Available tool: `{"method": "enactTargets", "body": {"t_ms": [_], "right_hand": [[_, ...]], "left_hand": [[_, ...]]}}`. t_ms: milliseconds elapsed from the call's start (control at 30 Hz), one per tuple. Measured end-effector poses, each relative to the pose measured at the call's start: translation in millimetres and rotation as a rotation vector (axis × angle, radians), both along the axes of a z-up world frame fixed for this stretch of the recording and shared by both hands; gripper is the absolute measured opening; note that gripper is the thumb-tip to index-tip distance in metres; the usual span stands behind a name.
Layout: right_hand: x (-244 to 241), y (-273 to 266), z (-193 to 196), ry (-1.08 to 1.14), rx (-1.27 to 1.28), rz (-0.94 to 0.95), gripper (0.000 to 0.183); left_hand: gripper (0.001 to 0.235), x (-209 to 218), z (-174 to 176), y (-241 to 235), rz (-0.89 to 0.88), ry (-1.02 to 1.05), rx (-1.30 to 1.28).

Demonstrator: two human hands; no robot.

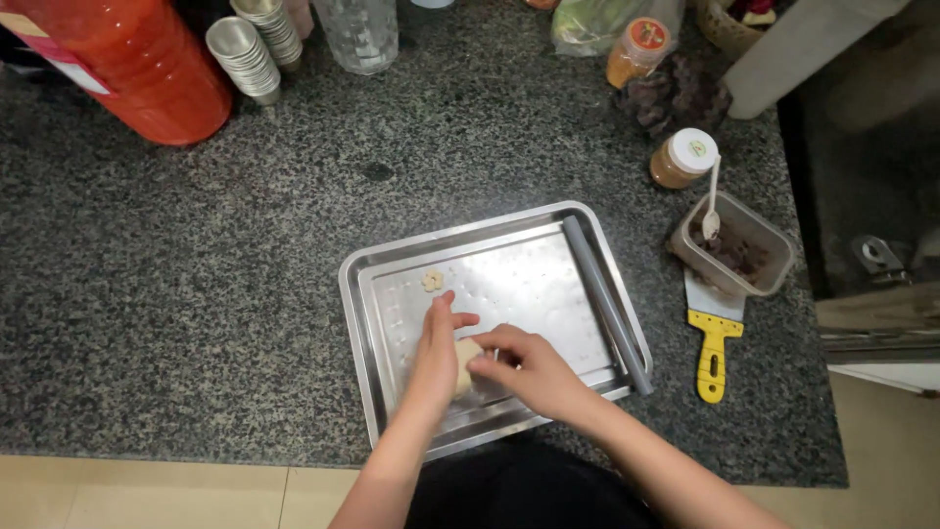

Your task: Creating small decorative flower shapes by rolling and arranging tiny pieces of dough on a metal tray

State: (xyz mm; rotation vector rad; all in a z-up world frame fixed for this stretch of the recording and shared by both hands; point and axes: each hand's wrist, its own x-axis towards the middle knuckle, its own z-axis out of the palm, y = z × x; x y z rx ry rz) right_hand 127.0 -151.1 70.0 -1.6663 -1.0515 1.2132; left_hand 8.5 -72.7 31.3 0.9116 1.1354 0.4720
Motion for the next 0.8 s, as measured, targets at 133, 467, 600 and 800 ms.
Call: {"method": "enactTargets", "body": {"t_ms": [133,467,600,800], "right_hand": [[6,-12,25,0.027,0.044,-0.133,0.021],[2,-33,90,-0.190,0.282,-0.185,0.008],[12,-42,92,-0.102,0.251,-0.006,0.060],[12,-41,95,-0.130,0.257,0.026,0.036]], "left_hand": [[0.062,0,61,-12,-0.062,-0.067,0.016],[0.026,-5,136,-26,-0.465,0.108,0.154],[0.033,-10,148,-25,-0.402,0.071,0.035],[0.038,-17,129,-30,-0.430,-0.108,0.045]]}}
